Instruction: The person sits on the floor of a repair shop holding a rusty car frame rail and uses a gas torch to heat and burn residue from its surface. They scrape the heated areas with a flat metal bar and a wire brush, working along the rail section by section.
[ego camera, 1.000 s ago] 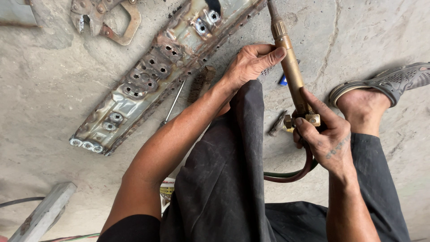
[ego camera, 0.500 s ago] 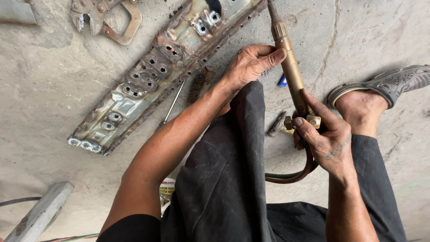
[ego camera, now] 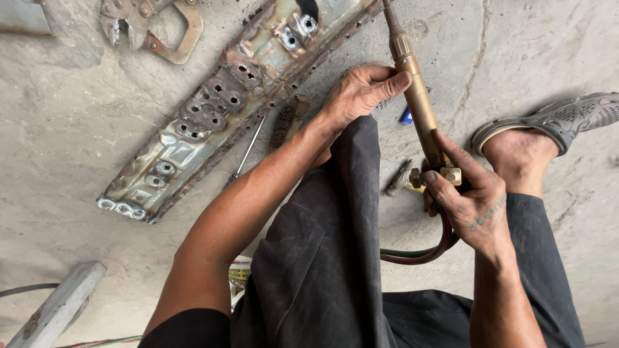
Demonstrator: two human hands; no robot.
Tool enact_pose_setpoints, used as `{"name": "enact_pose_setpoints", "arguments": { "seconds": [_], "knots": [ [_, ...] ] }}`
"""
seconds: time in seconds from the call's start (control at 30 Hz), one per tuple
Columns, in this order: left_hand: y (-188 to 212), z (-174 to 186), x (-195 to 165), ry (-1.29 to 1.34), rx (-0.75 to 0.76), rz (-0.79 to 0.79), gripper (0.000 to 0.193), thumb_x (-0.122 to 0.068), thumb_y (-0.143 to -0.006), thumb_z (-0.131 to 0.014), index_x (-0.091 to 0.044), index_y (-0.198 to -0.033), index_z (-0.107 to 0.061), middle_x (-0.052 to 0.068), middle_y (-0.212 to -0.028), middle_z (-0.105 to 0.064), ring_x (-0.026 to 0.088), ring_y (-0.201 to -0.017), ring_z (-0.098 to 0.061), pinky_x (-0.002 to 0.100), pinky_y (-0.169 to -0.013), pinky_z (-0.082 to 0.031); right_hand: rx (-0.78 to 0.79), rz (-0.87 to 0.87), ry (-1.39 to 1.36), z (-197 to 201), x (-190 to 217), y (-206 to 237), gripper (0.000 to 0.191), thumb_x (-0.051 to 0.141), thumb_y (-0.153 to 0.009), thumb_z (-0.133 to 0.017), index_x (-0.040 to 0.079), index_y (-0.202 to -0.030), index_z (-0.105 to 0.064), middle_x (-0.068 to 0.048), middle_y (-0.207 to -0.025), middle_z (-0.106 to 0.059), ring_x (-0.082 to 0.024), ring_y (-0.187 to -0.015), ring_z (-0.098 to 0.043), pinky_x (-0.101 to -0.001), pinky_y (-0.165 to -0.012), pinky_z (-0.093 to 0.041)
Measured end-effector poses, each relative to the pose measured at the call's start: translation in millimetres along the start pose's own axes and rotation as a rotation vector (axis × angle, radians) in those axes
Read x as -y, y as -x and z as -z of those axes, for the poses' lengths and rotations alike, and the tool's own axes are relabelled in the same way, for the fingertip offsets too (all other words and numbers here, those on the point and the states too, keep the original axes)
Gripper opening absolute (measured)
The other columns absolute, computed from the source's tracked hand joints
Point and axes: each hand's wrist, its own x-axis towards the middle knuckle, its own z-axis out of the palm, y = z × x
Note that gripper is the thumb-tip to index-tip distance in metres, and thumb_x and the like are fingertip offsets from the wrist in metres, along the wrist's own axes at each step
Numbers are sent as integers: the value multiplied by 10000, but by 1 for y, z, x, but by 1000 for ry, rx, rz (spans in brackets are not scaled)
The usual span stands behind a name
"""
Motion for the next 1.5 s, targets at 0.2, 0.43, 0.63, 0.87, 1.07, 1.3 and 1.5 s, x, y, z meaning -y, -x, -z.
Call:
{"name": "enact_pose_setpoints", "arguments": {
  "seconds": [0.2, 0.43, 0.63, 0.87, 1.07, 1.3, 1.5],
  "knots": [
    [2, 1, -2, 65, 16, -15, 764, -786, -775, -657, -83, -1027, -820, 52, -913, -790, 195, -1004, -720, 456, -944, -542, -3, -13, -8, -2, -2, 2, 586, 29, -958, -682, 17, -1522, -528, -48, -955, -685, -79, -691, -611, -241, -580, -531],
    [6, 1, -7, 105, 21, -1, 766, -790, -771, -659, -88, -1035, -816, 40, -883, -777, 189, -980, -706, 459, -921, -546, -7, -15, 7, -3, 1, 1, 573, 12, -959, -666, 11, -1515, -528, -49, -937, -686, -83, -681, -618, -243, -571, -530],
    [5, 1, -7, 77, 21, 3, 759, -782, -774, -665, -76, -1003, -826, 44, -863, -766, 187, -968, -706, 458, -919, -538, -2, -19, -16, -2, 0, 1, 568, 3, -959, -653, 2, -1513, -525, -52, -1021, -694, -79, -719, -622, -243, -594, -543],
    [5, 0, -6, 126, 26, -12, 750, -775, -774, -673, -83, -1027, -811, 30, -882, -769, 173, -983, -695, 443, -926, -529, -4, -14, -9, -2, 0, 1, 573, 5, -960, -657, 6, -1518, -528, -52, -974, -688, -80, -700, -624, -245, -586, -542],
    [6, 1, -13, 92, 13, 18, 756, -777, -773, -656, -78, -1012, -822, 31, -845, -743, 172, -960, -692, 444, -910, -542, -10, -17, 1, -4, 2, 0, 577, -9, -950, -655, -1, -1513, -529, -55, -942, -685, -86, -682, -626, -250, -571, -537],
    [11, 2, -19, 105, 12, 16, 769, -786, -766, -653, -87, -1046, -813, 29, -926, -767, 171, -1045, -685, 433, -970, -503, -3, -24, -15, -3, 3, -1, 589, -37, -935, -629, -4, -1513, -522, -66, -991, -688, -91, -688, -627, -249, -573, -541],
    [7, 2, -13, 74, 12, 20, 759, -789, -753, -662, -91, -1001, -826, 28, -870, -759, 183, -988, -704, 450, -938, -532, 2, -12, -30, -2, -1, 1, 577, -20, -948, -645, -2, -1511, -521, -60, -1011, -692, -85, -695, -623, -246, -574, -537]
  ]
}}
